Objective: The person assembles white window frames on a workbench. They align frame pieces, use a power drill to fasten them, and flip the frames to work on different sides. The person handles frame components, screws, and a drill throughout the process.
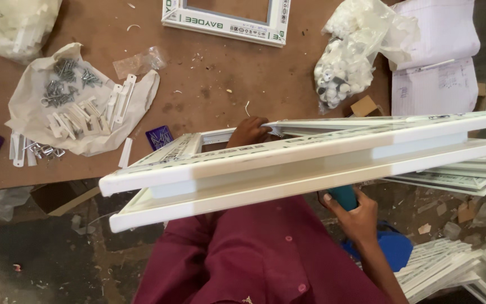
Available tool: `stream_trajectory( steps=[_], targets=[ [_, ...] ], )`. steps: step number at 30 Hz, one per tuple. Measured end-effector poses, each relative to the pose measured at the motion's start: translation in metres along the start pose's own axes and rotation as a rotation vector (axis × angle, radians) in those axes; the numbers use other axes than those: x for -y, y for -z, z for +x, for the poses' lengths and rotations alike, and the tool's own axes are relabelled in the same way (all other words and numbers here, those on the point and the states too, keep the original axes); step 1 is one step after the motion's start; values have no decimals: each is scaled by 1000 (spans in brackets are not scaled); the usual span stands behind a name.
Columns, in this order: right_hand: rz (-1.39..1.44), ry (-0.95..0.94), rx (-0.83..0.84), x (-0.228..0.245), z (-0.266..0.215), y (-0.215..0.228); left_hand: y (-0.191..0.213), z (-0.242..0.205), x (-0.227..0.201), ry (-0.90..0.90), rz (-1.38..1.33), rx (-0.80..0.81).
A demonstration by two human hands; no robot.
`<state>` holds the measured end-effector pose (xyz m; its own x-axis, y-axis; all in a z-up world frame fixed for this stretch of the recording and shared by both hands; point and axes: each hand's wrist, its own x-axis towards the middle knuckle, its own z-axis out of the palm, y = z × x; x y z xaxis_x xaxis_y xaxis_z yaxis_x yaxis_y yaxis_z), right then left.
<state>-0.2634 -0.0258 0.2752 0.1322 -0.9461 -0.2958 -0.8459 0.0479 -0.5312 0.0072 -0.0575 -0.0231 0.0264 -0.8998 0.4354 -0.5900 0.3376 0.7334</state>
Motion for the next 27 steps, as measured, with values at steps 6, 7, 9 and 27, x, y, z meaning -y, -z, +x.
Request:
stream_trajectory(
  steps=[6,7,9,27],
  targets=[
    [-35,-1,23,11,7,1,-5,-1,3,5,-5,18],
    [-53,-10,21,12,8,0,-5,-2,4,-5,-20,3],
    [-57,18,17,12,10,-1,-5,-1,4,-26,-50,-27],
    [-38,197,65,8,28,-5,-7,3,2,40,-24,28]
  ],
)
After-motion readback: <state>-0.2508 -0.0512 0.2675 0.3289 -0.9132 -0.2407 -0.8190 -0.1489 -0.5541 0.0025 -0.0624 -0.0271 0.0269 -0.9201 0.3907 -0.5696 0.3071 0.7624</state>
